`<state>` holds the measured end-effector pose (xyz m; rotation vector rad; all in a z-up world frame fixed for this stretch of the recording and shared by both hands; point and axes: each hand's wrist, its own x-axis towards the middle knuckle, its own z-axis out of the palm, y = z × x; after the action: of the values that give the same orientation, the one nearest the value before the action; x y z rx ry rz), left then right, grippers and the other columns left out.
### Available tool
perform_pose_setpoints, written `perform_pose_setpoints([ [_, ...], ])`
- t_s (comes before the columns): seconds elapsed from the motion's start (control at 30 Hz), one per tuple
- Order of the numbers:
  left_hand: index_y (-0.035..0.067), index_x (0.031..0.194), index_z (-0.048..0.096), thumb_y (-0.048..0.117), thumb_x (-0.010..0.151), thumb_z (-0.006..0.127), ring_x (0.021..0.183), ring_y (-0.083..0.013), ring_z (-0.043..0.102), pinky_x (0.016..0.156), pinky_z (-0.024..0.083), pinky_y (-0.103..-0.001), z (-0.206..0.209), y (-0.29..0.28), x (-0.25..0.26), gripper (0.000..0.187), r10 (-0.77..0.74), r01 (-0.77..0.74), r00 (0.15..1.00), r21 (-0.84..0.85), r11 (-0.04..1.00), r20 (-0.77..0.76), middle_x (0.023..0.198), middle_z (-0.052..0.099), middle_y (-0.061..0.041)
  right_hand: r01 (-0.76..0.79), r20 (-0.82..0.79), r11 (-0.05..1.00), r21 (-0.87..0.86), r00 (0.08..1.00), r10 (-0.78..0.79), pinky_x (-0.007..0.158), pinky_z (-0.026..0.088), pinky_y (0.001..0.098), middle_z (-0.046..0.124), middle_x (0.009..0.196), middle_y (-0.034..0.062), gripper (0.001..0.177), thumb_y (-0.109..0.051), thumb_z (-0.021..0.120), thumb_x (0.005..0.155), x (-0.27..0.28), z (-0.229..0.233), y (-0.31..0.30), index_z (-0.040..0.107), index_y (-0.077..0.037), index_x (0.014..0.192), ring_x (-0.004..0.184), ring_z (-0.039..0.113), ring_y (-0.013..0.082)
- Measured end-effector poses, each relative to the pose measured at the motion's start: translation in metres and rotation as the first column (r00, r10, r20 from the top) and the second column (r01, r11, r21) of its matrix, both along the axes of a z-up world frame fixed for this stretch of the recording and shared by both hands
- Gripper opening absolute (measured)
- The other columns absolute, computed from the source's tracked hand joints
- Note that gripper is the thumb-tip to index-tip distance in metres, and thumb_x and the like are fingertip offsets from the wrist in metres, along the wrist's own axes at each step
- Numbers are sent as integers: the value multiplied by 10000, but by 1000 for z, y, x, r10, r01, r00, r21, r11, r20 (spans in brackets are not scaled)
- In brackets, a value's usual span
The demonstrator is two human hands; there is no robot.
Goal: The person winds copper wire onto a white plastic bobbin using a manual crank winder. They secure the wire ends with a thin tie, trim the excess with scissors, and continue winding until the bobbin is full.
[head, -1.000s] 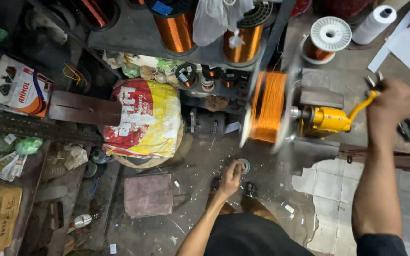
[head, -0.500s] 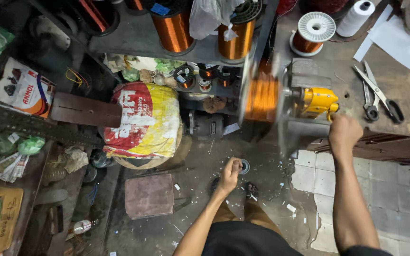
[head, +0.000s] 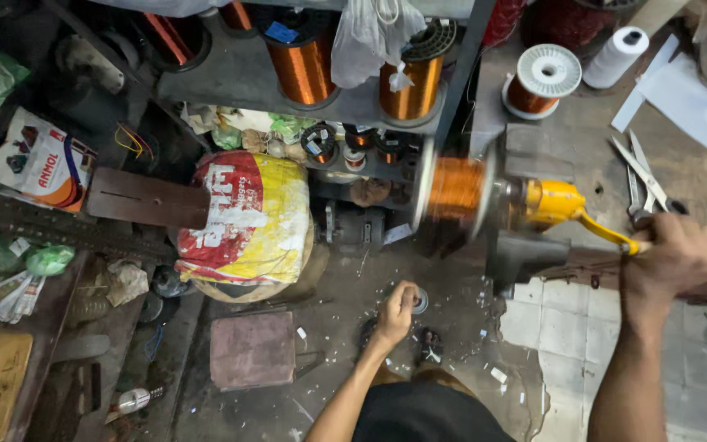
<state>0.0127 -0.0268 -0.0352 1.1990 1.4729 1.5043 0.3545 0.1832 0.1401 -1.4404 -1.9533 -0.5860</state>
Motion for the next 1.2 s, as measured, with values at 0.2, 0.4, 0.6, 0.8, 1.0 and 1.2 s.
perform_pose_setpoints([
  [0.2,36,1026,605,299,1107,459,745,-135,586,683,494,-295,-4,16,-3,311,10,-10,999,-10,1000,37,823,602,-36,-11,-26,999,-46,1000,9,694,383,375,613,821,58,81,-66,632,833,6,-2,87,666,-138,816,780,558,258],
  [0.4,46,1014,609,290,1116,459,746,-117,579,678,488,-288,-3,13,-5,305,-56,56,998,-35,998,19,824,613,-37,-70,-34,995,-65,997,68,763,461,410,680,882,86,111,-89,651,820,-12,-39,148,721,-121,900,812,619,289],
  [0.6,30,1037,603,316,1123,461,748,-114,561,680,473,-290,-5,-1,-5,331,-56,57,998,-22,998,25,822,603,-46,-4,-35,974,-228,999,-4,630,464,480,698,823,146,108,-160,697,863,-22,-94,149,794,-125,896,796,662,372],
  [0.8,34,1010,580,342,1137,447,719,-109,524,638,456,-293,-3,-13,-2,359,-85,85,995,-6,996,57,791,550,-31,-9,53,983,-182,998,19,714,492,456,705,867,126,169,-191,628,949,-13,-145,94,786,-129,953,845,679,335],
  [1.0,42,997,603,344,1097,461,664,-100,540,606,456,-283,1,-28,0,349,-81,85,996,-104,991,46,744,572,-7,6,110,970,-241,994,21,739,504,419,691,873,64,109,-125,654,905,-10,-114,7,756,-162,909,864,644,289],
  [1.2,46,1014,595,314,1105,473,686,-86,511,613,442,-275,-12,-23,-1,308,-76,79,990,-24,997,119,787,559,2,-23,48,997,-77,999,27,718,401,387,664,856,15,126,-70,685,922,-16,-48,-46,729,-179,878,809,569,258],
])
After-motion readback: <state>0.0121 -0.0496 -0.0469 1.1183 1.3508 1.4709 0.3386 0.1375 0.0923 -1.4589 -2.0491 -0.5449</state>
